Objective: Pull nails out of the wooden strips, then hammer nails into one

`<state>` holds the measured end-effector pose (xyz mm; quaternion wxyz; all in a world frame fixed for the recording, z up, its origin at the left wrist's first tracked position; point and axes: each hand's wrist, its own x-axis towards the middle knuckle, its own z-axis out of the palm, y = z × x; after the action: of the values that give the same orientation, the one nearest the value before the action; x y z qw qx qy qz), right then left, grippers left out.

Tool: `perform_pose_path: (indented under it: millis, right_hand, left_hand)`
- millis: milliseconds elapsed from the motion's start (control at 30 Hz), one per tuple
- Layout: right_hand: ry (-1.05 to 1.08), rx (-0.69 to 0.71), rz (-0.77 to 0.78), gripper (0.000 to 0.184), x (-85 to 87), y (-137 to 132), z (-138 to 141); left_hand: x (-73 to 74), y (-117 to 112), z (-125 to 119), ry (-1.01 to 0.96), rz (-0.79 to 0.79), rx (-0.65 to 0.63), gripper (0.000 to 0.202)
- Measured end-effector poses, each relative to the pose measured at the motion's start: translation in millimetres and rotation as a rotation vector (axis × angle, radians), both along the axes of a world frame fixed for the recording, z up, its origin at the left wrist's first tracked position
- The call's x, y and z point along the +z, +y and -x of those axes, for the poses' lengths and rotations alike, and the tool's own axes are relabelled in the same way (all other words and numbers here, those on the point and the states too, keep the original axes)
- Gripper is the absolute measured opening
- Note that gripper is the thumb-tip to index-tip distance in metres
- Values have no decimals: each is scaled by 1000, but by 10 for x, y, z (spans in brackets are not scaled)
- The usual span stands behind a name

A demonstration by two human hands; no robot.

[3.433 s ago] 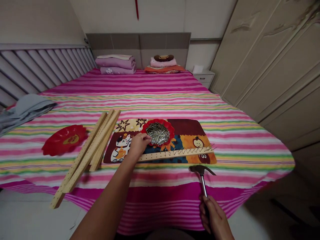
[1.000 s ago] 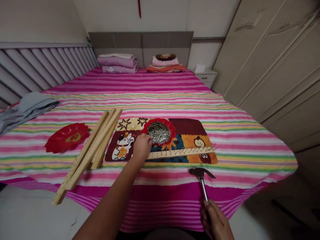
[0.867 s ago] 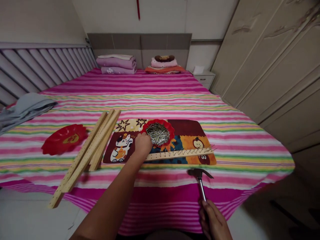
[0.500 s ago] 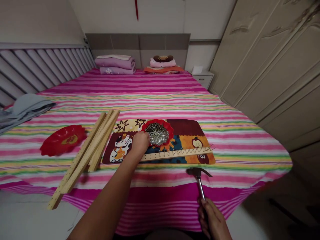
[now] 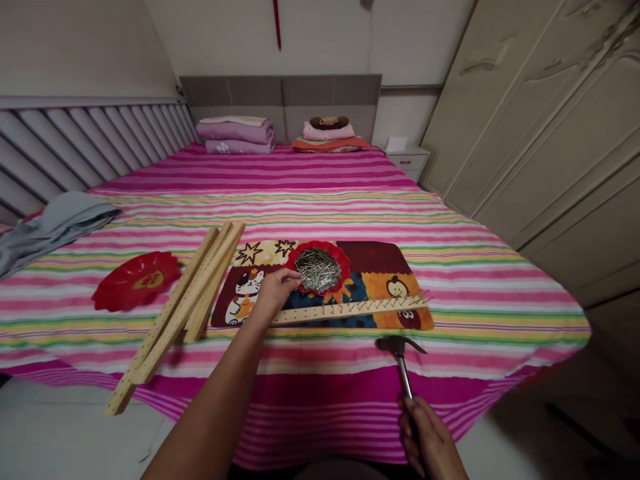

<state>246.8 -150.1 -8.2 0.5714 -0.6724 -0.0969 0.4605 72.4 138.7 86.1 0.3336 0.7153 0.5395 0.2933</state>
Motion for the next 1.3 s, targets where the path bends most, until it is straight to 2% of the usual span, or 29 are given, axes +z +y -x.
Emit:
perform_pose_path:
  millis: [200, 267, 300, 433, 500, 667, 867, 1033, 1133, 1233, 1300]
  right_hand:
    - [-4, 13, 2, 54, -128, -24, -56]
    - [12, 30, 21, 56, -179, -29, -88]
    - [22, 38, 30, 56, -197, -30, -100]
    - [13, 33, 24, 55, -179, -17, -94]
    - [-12, 18, 7, 52, -122, -6, -63]
    - [-22, 2, 1, 45, 17, 10, -4]
    - [-28, 12, -1, 44, 31, 12, -12]
    - [-27, 26, 5, 46, 27, 11, -31]
    - [-15, 61, 19, 47, 32, 11, -52]
    - [-10, 82, 25, 48, 29, 12, -68]
    - [-9, 83, 26, 49, 20, 10, -71]
  left_hand:
    - [-49, -178, 108, -198, 94, -5, 25]
    - [-45, -242, 158, -174, 128, 0, 22]
    - [-34, -272, 181, -92, 120, 7, 20]
    - [42, -369, 229, 503, -18, -47, 22]
    - [68, -400, 209, 657, -37, -94, 23]
    - [66, -428, 96, 781, -13, -121, 22]
    - [122, -385, 84, 832, 11, -106, 25]
    - [155, -343, 145, 713, -60, -78, 22]
    - [72, -357, 142, 369, -38, -66, 12]
    - [-63, -392, 99, -37, 125, -52, 12]
    - [-144, -405, 56, -181, 208, -39, 14]
